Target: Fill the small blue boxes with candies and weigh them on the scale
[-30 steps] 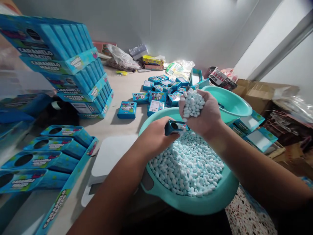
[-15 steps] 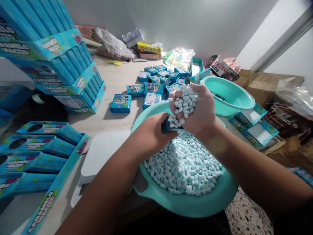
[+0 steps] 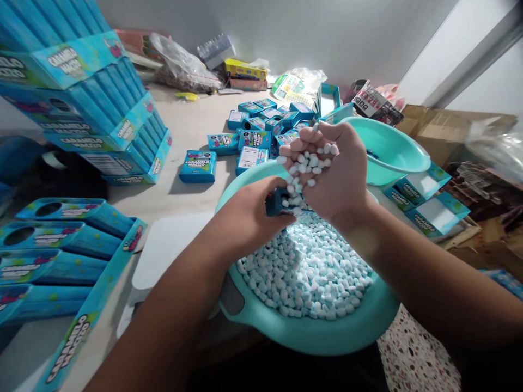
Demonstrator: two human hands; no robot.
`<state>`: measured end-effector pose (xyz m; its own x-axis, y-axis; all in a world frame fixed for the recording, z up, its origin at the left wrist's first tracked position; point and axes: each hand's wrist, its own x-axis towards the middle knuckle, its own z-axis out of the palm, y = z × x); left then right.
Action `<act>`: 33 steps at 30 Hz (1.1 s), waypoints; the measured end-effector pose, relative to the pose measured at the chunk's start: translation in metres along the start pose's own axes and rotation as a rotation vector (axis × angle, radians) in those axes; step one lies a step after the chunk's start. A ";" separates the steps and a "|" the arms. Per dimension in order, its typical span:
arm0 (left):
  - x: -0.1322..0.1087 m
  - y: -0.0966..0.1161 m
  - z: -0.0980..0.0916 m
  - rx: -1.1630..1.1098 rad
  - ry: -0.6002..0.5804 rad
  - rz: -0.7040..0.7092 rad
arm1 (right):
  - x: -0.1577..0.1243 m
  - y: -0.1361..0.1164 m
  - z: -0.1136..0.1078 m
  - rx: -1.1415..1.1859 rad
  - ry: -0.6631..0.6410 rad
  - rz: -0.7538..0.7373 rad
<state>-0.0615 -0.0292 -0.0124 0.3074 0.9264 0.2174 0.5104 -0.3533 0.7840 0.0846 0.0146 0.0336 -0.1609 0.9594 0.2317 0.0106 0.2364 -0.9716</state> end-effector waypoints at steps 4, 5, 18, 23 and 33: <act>0.000 -0.001 0.001 -0.043 0.004 -0.027 | 0.000 0.001 0.002 -0.052 -0.007 -0.005; 0.000 -0.001 0.001 -0.038 0.005 -0.029 | 0.000 0.002 0.002 -0.058 -0.016 -0.002; 0.000 -0.002 0.001 -0.036 0.025 -0.054 | -0.010 0.000 0.011 0.141 -0.103 0.017; 0.001 -0.004 0.001 -0.140 0.030 -0.052 | -0.009 -0.004 0.004 0.019 -0.137 -0.069; 0.000 0.000 0.002 -0.087 0.205 -0.147 | -0.010 -0.015 -0.034 -1.037 -0.339 -0.135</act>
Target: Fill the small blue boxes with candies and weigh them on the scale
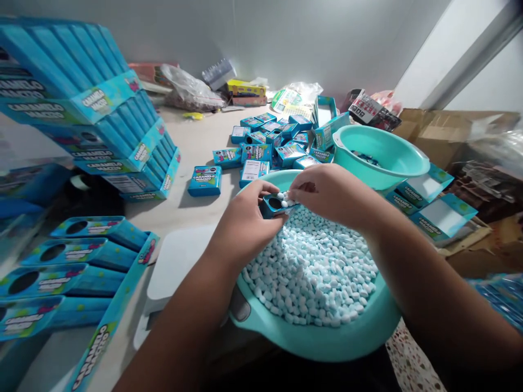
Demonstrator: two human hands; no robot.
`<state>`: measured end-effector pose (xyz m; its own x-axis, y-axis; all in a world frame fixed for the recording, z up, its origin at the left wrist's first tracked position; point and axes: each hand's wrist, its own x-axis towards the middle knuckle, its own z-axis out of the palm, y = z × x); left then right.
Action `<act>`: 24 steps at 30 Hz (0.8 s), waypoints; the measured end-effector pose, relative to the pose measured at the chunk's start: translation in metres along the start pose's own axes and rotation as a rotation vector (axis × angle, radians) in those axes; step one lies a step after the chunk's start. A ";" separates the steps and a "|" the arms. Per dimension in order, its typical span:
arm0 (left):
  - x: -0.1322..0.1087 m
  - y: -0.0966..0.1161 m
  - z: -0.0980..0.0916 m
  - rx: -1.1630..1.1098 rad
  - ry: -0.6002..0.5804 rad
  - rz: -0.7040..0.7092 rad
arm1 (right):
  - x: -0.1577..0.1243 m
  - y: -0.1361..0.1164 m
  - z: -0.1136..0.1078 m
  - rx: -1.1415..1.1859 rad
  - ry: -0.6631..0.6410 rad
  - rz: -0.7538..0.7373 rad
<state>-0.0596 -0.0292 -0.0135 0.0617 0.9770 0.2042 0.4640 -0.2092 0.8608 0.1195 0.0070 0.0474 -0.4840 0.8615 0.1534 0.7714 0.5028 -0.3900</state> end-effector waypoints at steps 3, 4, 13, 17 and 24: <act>0.000 0.000 -0.001 0.022 -0.013 0.014 | 0.000 -0.009 0.005 -0.052 -0.012 -0.011; -0.001 0.001 -0.001 0.031 -0.018 0.020 | 0.000 -0.012 0.006 -0.063 -0.003 -0.018; -0.002 0.005 -0.005 0.051 -0.045 0.061 | -0.001 -0.021 0.013 0.186 -0.010 -0.107; -0.002 0.005 -0.005 0.030 -0.057 0.063 | 0.002 -0.019 0.020 0.376 0.051 -0.111; 0.000 0.005 -0.005 0.033 -0.033 0.044 | 0.008 -0.016 0.035 0.407 0.156 -0.156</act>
<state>-0.0616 -0.0306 -0.0075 0.1118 0.9677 0.2259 0.4892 -0.2515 0.8352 0.0890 0.0033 0.0236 -0.4895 0.7937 0.3613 0.4538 0.5856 -0.6716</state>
